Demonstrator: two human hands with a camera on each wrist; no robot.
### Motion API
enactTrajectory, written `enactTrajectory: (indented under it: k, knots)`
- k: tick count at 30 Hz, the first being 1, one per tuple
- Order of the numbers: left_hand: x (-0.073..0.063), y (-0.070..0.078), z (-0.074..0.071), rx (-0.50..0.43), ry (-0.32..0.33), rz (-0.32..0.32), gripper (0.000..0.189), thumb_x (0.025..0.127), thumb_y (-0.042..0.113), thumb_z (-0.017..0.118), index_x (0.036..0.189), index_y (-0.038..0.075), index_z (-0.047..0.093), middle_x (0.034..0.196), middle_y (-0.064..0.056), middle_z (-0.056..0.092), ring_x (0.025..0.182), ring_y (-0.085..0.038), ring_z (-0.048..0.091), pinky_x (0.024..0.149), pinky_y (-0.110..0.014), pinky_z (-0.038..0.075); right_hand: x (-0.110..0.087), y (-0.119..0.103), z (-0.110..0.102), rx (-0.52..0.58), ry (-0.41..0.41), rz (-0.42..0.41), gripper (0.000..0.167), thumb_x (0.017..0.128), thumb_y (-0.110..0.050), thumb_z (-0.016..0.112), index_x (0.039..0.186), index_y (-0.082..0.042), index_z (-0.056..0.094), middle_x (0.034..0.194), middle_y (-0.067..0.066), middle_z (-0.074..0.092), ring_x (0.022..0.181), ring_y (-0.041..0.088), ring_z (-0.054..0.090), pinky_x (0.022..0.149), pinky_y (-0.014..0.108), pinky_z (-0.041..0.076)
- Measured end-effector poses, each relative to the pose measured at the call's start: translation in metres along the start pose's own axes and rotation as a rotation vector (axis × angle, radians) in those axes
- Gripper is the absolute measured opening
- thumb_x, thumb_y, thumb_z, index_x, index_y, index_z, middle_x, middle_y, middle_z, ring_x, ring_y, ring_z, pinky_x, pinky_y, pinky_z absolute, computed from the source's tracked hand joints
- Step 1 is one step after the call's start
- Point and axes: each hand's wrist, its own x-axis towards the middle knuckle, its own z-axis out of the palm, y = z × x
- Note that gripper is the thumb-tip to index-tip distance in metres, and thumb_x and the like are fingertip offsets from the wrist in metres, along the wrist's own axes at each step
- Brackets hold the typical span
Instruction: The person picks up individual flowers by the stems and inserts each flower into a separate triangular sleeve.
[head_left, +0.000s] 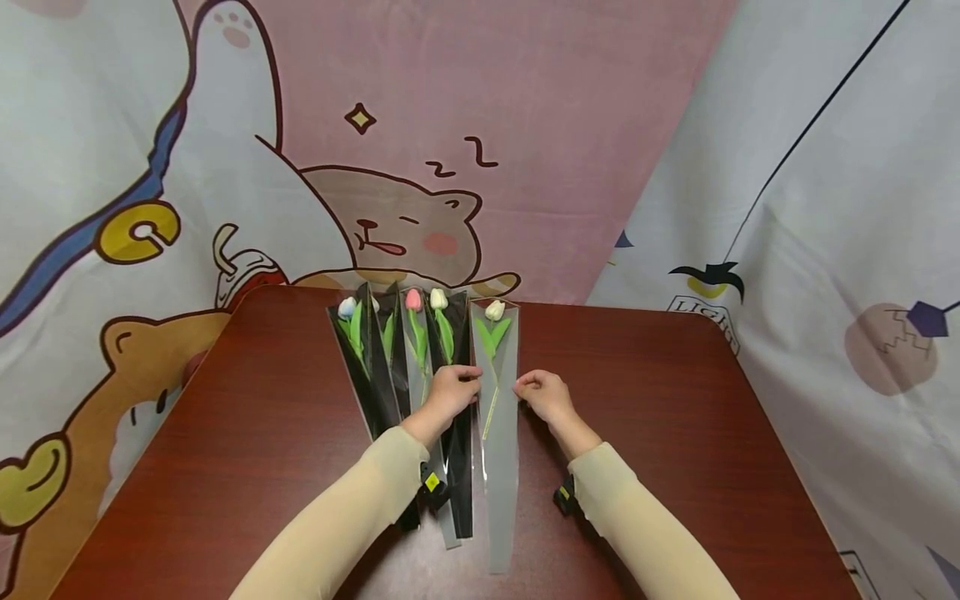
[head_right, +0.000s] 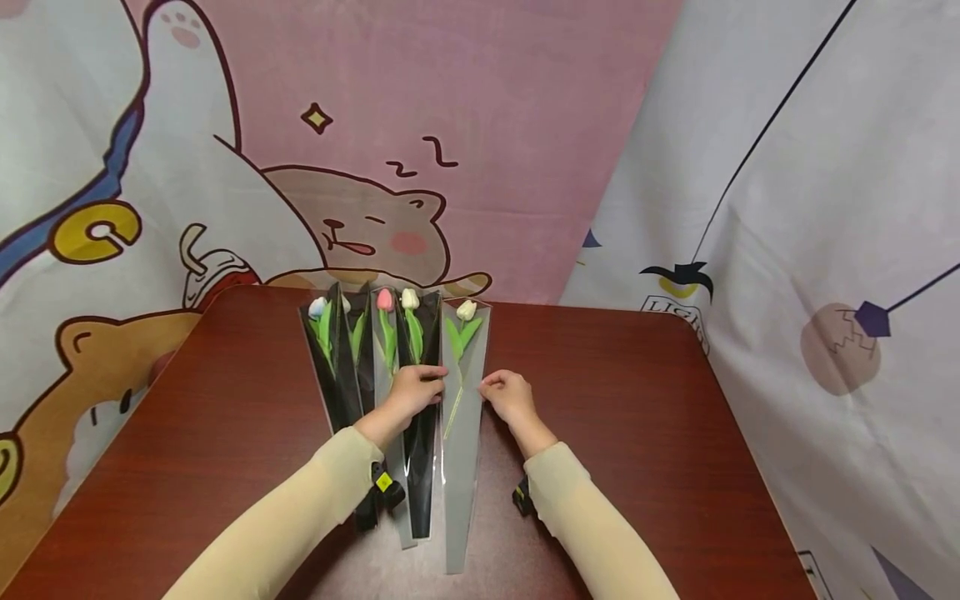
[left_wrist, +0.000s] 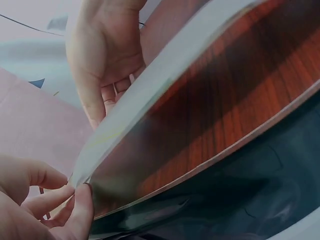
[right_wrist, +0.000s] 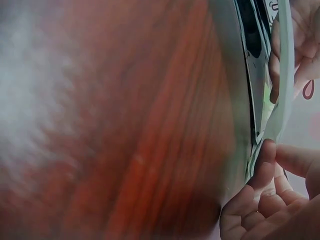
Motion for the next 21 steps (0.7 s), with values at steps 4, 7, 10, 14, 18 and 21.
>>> enactTrajectory:
  k: [4,7,10,14,18,21]
  knots:
    - [0.001,0.0,0.0,0.065,0.006,0.016,0.037,0.081,0.0,0.053,0.116,0.001,0.066,0.116,-0.017,0.063,0.062,-0.009,0.057,0.057,-0.02,0.047,0.007,-0.001,0.001,-0.09,0.022,-0.034,0.011,0.084,-0.015,0.069,0.083,-0.004,0.068,0.066,0.003,0.065,0.055,0.009,0.049,0.051,0.023,0.039]
    - [0.002,0.0,0.0,0.114,0.002,0.031,0.042,0.08,0.001,0.053,0.12,0.002,0.064,0.121,-0.016,0.062,0.079,-0.016,0.059,0.062,-0.022,0.043,0.011,-0.001,0.003,-0.147,0.026,-0.045,0.012,0.084,-0.017,0.069,0.082,-0.006,0.068,0.066,0.003,0.065,0.056,0.01,0.049,0.051,0.023,0.038]
    - [0.002,0.0,0.0,0.151,-0.005,0.036,0.044,0.08,0.001,0.053,0.124,0.0,0.061,0.127,-0.016,0.059,0.107,-0.024,0.057,0.071,-0.026,0.043,0.014,-0.002,0.004,-0.198,0.012,-0.042,0.012,0.084,-0.018,0.069,0.081,-0.006,0.068,0.067,0.003,0.066,0.056,0.01,0.05,0.051,0.023,0.038]
    - [0.003,-0.001,-0.001,0.165,-0.022,0.023,0.046,0.082,0.003,0.053,0.127,0.0,0.058,0.133,-0.017,0.054,0.128,-0.029,0.046,0.082,-0.031,0.043,0.017,-0.003,0.004,-0.246,-0.009,-0.023,0.013,0.085,-0.021,0.069,0.08,-0.009,0.068,0.066,0.001,0.066,0.055,0.011,0.051,0.051,0.023,0.039]
    - [0.004,-0.002,0.0,0.162,-0.048,0.004,0.047,0.084,0.005,0.053,0.131,0.001,0.054,0.137,-0.016,0.051,0.122,-0.026,0.049,0.074,-0.031,0.04,0.02,-0.003,0.004,-0.288,-0.027,-0.011,0.014,0.086,-0.024,0.068,0.08,-0.01,0.068,0.066,0.0,0.066,0.055,0.011,0.053,0.051,0.023,0.039]
    - [0.005,-0.002,0.0,0.163,-0.056,0.008,0.047,0.086,0.007,0.052,0.133,0.001,0.053,0.138,-0.017,0.05,0.12,-0.027,0.05,0.073,-0.031,0.04,0.021,-0.004,0.004,-0.319,-0.036,-0.003,0.016,0.087,-0.026,0.067,0.08,-0.011,0.069,0.065,0.0,0.066,0.057,0.012,0.053,0.052,0.024,0.04]
